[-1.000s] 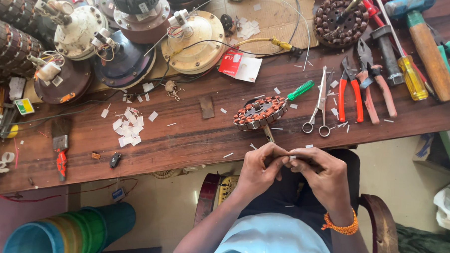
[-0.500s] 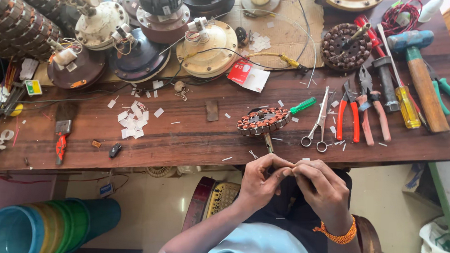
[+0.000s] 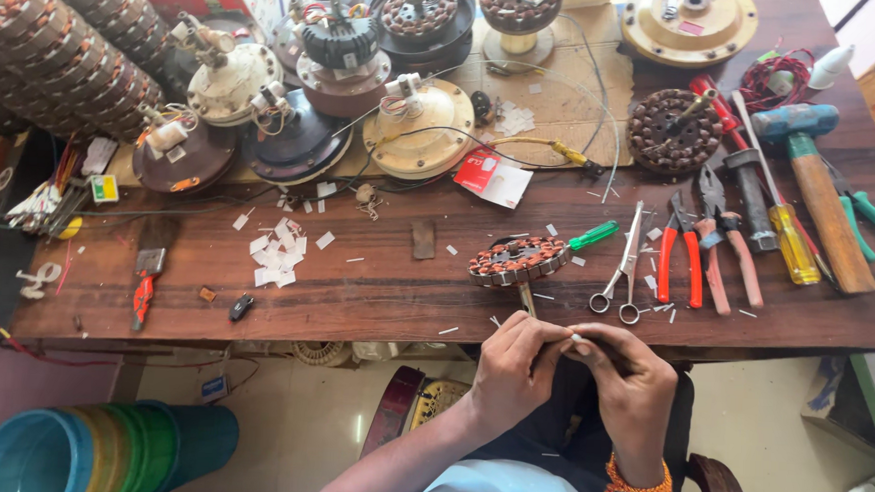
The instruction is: The person sits at a workbench assembling an electric motor armature, fitting copper winding segments around the commutator by hand and pressing them into place. They pick up small insulating pieces, position them between the segments, and use a screwdriver to adjust and tighten parts of the assembly.
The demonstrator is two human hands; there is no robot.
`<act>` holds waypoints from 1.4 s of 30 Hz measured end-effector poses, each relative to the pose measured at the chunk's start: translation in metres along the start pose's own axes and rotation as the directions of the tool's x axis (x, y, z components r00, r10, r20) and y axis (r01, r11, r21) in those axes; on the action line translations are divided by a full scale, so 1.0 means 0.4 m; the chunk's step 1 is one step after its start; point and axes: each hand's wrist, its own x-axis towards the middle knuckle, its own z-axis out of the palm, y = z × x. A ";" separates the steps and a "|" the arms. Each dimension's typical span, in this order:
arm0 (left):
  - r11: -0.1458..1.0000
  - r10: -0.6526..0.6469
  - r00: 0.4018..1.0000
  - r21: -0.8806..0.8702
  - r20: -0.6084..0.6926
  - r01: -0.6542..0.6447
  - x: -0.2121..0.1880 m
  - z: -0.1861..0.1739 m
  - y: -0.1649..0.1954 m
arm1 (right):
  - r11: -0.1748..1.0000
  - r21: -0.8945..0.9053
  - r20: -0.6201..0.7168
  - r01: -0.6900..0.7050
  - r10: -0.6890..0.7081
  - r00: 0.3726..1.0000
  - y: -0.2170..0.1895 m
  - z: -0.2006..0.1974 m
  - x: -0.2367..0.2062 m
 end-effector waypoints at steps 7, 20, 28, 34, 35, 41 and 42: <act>0.986 -0.047 0.999 0.160 -0.005 0.047 0.016 0.003 0.001 | 0.978 0.207 0.052 -0.037 0.027 0.998 0.039 0.042 0.024; 0.949 -0.254 0.959 -0.159 0.124 0.272 0.011 0.010 0.007 | 0.968 0.127 0.029 0.215 -0.220 0.975 0.093 0.014 0.025; 0.991 -0.061 0.988 -0.111 0.138 0.077 0.043 -0.062 0.020 | 0.898 -0.105 0.013 0.426 -0.428 0.904 0.034 0.022 0.017; 0.994 0.069 0.980 0.069 0.185 -0.083 0.043 -0.085 0.009 | 0.893 -0.227 -0.052 0.389 -0.410 0.911 0.010 0.047 -0.002; 0.994 0.062 0.979 0.073 0.194 -0.077 0.041 -0.085 0.008 | 0.898 -0.219 -0.038 0.381 -0.398 0.917 0.010 0.046 -0.003; 0.995 0.025 0.992 -0.096 0.125 -0.013 0.029 -0.073 0.014 | 0.865 -0.201 0.099 0.460 -0.450 0.888 -0.009 0.000 0.001; 0.984 -0.022 0.989 -0.173 0.147 0.047 0.029 -0.072 0.017 | 0.829 -0.239 0.127 0.506 -0.490 0.863 -0.017 -0.002 0.005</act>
